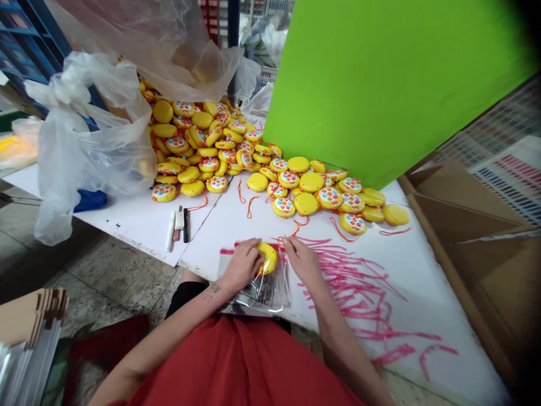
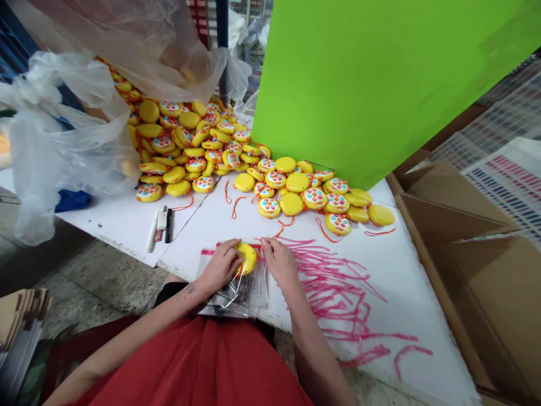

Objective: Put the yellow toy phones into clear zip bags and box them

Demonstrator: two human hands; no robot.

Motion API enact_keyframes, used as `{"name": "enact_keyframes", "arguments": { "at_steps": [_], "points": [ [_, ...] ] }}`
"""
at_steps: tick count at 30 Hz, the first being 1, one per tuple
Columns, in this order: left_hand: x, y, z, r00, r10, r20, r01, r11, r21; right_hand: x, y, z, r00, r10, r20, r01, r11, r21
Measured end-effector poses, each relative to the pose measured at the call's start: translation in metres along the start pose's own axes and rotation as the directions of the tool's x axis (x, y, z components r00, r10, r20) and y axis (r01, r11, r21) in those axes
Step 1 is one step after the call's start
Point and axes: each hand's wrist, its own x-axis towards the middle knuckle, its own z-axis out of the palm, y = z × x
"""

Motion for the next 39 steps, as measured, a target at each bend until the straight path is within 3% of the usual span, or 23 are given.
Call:
{"name": "enact_keyframes", "arguments": {
  "at_steps": [2,4,12,15,19,21,23,25,27,29,32,35,39],
  "points": [
    [0.002,-0.001,-0.001,0.999,-0.038,0.035,0.040,0.998,-0.054,-0.007,0.004,-0.001,0.996,0.061,0.068,-0.060,0.998,-0.004],
    [0.006,-0.001,-0.004,0.995,-0.068,0.070,0.075,0.992,-0.101,-0.013,0.006,0.004,0.994,0.043,0.100,-0.045,0.999,0.025],
    [0.027,-0.002,-0.027,0.933,-0.130,0.335,0.195,0.967,-0.167,-0.021,-0.008,0.030,0.994,-0.001,-0.106,0.004,1.000,0.028],
    [0.032,0.003,-0.032,0.922,-0.146,0.360,0.211,0.966,-0.150,-0.022,-0.016,0.029,0.987,0.037,-0.158,-0.020,0.994,0.106],
    [0.033,0.013,-0.036,0.875,-0.193,0.444,0.293,0.941,-0.169,-0.023,-0.027,0.025,0.974,0.113,-0.194,-0.058,0.961,0.271],
    [0.030,0.014,-0.038,0.906,-0.206,0.371,0.290,0.939,-0.186,-0.024,-0.030,0.023,0.968,0.139,-0.208,-0.058,0.934,0.352],
    [0.026,0.010,-0.039,0.951,-0.260,0.170,0.291,0.936,-0.199,-0.026,-0.034,0.021,0.962,0.160,-0.221,-0.048,0.896,0.442],
    [0.022,0.004,-0.039,0.929,-0.369,0.004,0.356,0.893,-0.277,-0.027,-0.036,0.020,0.959,0.181,-0.220,-0.041,0.853,0.521],
    [0.017,-0.002,-0.038,0.869,-0.493,0.039,0.463,0.783,-0.414,-0.029,-0.038,0.020,0.956,0.187,-0.226,-0.030,0.830,0.557],
    [0.014,-0.004,-0.036,0.808,-0.552,0.205,0.568,0.641,-0.515,-0.029,-0.039,0.021,0.956,0.176,-0.236,-0.014,0.828,0.561],
    [0.012,-0.001,-0.031,0.758,-0.531,0.380,0.642,0.501,-0.580,-0.026,-0.038,0.020,0.947,0.131,-0.292,0.026,0.878,0.479],
    [0.013,0.006,-0.028,0.745,-0.528,0.408,0.650,0.435,-0.624,-0.023,-0.038,0.016,0.905,-0.044,-0.424,0.146,0.966,0.211],
    [0.017,0.013,-0.029,0.775,-0.493,0.395,0.625,0.509,-0.592,-0.020,-0.047,0.009,0.859,-0.347,-0.377,0.342,0.936,-0.082]
  ]
}}
